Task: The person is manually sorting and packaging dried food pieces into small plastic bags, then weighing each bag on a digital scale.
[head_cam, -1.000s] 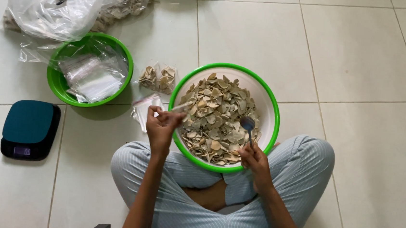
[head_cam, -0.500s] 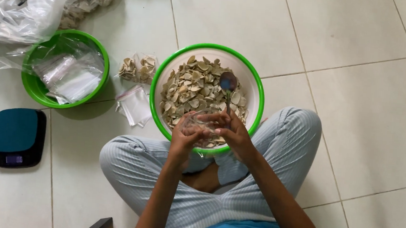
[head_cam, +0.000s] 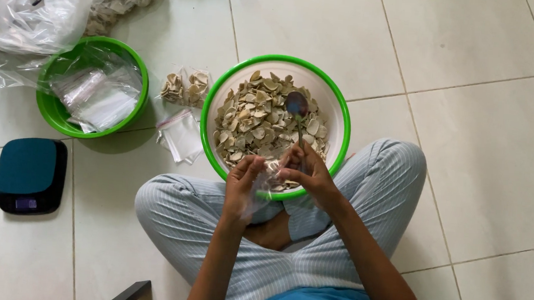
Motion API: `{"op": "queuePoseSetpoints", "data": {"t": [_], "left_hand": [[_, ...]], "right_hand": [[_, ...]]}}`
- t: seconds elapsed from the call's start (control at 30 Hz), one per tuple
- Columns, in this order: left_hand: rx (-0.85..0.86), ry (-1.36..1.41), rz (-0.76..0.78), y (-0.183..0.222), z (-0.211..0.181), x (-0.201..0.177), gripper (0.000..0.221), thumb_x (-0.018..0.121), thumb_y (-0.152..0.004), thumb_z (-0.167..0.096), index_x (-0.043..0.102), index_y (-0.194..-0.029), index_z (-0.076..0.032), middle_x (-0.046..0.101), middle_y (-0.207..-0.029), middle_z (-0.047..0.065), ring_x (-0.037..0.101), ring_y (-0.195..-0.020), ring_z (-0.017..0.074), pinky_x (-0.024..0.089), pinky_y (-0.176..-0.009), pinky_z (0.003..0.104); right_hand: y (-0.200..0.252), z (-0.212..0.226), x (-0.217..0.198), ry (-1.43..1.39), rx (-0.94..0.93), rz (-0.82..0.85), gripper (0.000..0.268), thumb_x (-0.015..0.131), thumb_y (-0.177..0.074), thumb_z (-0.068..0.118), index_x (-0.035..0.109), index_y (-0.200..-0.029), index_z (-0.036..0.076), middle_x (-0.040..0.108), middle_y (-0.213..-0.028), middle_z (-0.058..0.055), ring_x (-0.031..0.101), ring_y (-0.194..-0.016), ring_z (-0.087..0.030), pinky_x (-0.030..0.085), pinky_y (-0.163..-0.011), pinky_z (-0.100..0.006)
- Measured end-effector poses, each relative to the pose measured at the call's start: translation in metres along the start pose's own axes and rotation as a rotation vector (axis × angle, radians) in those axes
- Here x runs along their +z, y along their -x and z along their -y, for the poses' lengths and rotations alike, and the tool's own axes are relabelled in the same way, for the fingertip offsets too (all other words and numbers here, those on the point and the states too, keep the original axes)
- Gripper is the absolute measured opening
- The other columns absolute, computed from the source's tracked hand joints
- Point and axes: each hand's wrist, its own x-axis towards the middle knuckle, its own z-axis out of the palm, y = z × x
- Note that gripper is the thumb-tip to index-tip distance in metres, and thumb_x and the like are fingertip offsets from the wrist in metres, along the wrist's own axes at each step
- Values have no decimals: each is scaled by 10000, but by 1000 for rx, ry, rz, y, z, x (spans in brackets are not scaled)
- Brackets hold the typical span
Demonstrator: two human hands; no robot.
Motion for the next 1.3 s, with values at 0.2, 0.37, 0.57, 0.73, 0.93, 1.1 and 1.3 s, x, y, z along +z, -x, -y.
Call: {"op": "queuePoseSetpoints", "data": {"t": [0.2,0.37,0.57,0.73,0.93,1.1,1.3], "left_hand": [[73,150,153,9,-5,4,526,820,-849,-169,633,-1311,1,731,-939,127,753,-869,205,640,-808,372],[114,16,144,-6,14,-27,490,777,-858,-37,632,-1313,72,718,-880,145,758,-848,210,625,-809,333],[7,144,88,3,4,2,274,649,-1008,-165,715,-1155,57,535,-580,100,526,-479,94,487,-436,283],[-500,888,511,-23,27,-25,397,430,-1113,-223,584,-1258,113,437,-529,38,403,-405,60,481,-290,300],[73,-34,70,12,-38,-6,860,168,-1019,-694,541,-1481,-72,685,-1235,198,615,-1174,315,366,-1121,561],[360,-319,1,32,-57,19,809,158,-1032,-616,584,-1388,-27,658,-1235,181,579,-1246,278,374,-1153,508],[497,-360,-118,21,-43,31,698,206,-1040,-576,661,-1074,-48,698,-910,128,667,-905,225,521,-938,382]], "right_hand": [[3,-5,21,-122,2,-14,457,709,-912,-10,300,-1051,140,653,-935,-178,700,-734,-184,543,-637,-248],[6,-22,0,-169,36,80,447,669,-938,27,265,-1082,152,669,-814,-205,691,-613,-221,492,-541,-231],[9,4,32,-252,88,185,517,769,-867,103,305,-1093,134,708,-899,-238,734,-757,-287,570,-597,-309],[11,24,49,-420,154,213,510,751,-887,112,305,-1130,154,645,-1143,-239,725,-989,-362,641,-593,-436],[4,50,49,-161,110,165,497,680,-909,6,261,-1095,198,605,-1320,-264,709,-1038,-329,663,-592,-383],[7,16,10,72,139,182,507,710,-909,-39,280,-1061,183,621,-1063,-32,628,-962,-125,628,-665,-252],[11,65,67,278,193,220,539,821,-870,67,321,-1056,145,449,-992,29,614,-855,-56,588,-613,-181]]}}
